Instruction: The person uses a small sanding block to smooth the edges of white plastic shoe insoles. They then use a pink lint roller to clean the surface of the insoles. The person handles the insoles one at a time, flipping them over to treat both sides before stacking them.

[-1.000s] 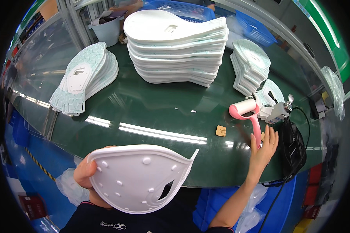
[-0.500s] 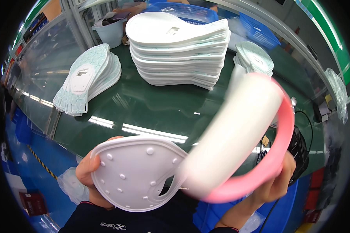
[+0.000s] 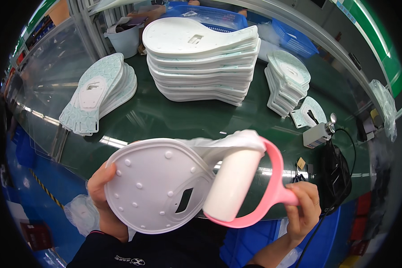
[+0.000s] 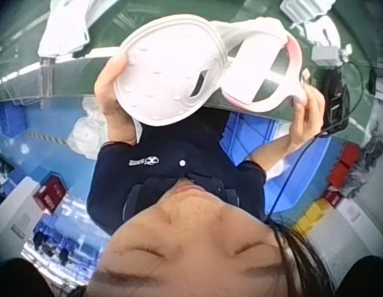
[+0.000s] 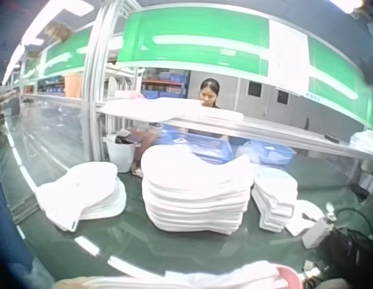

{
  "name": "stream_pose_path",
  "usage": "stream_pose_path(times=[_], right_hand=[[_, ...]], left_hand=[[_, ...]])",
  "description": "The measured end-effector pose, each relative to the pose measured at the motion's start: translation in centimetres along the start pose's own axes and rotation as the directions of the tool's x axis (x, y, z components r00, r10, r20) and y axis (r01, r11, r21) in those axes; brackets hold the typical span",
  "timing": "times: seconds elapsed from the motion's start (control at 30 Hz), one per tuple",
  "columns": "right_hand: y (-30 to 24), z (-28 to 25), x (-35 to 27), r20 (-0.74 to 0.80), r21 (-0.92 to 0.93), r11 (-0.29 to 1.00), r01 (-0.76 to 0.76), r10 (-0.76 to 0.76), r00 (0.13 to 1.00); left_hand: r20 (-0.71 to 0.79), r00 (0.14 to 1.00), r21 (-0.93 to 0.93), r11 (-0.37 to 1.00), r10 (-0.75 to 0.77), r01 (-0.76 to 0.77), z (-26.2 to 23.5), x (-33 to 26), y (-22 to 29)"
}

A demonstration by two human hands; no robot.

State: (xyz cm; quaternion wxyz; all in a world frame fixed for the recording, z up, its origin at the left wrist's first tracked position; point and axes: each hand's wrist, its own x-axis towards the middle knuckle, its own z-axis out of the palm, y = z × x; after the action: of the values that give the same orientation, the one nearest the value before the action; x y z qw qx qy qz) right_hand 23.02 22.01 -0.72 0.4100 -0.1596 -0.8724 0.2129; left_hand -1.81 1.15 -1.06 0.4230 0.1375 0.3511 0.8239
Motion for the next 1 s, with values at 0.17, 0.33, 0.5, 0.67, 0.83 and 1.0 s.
stream_pose_path(times=[0.17,0.33,0.5,0.67,0.83,1.0], right_hand=[[3.4,0.7,-0.7,-0.113,0.365,0.89,-0.274,0.335,0.936],[4.9,0.8,-1.5,-0.171,0.664,0.72,-0.202,0.408,0.897],[5.3,1.5,-1.9,-0.165,0.763,0.621,-0.177,0.453,0.876],[5.4,1.1,-3.1,-0.15,0.843,0.518,-0.143,0.482,0.863],[5.3,1.3,-3.4,-0.199,0.874,0.478,-0.084,0.51,0.837],[4.9,1.9,-3.5,-0.215,0.902,0.43,-0.042,0.531,0.82]], left_hand=[[0.047,0.994,0.053,0.994,-0.098,0.096,-0.5,-0.3,1.0],[-0.053,0.999,0.128,0.992,0.006,0.001,-0.5,-0.1,1.3],[0.049,0.998,0.377,0.925,0.036,-0.051,-1.8,3.1,3.2],[0.114,0.967,0.904,0.38,0.226,-0.196,-4.3,5.6,4.2],[0.716,0.689,0.691,-0.024,-0.107,-0.722,2.1,5.6,1.2],[0.696,0.684,0.718,0.248,-0.22,-0.65,3.5,7.4,-3.3]])
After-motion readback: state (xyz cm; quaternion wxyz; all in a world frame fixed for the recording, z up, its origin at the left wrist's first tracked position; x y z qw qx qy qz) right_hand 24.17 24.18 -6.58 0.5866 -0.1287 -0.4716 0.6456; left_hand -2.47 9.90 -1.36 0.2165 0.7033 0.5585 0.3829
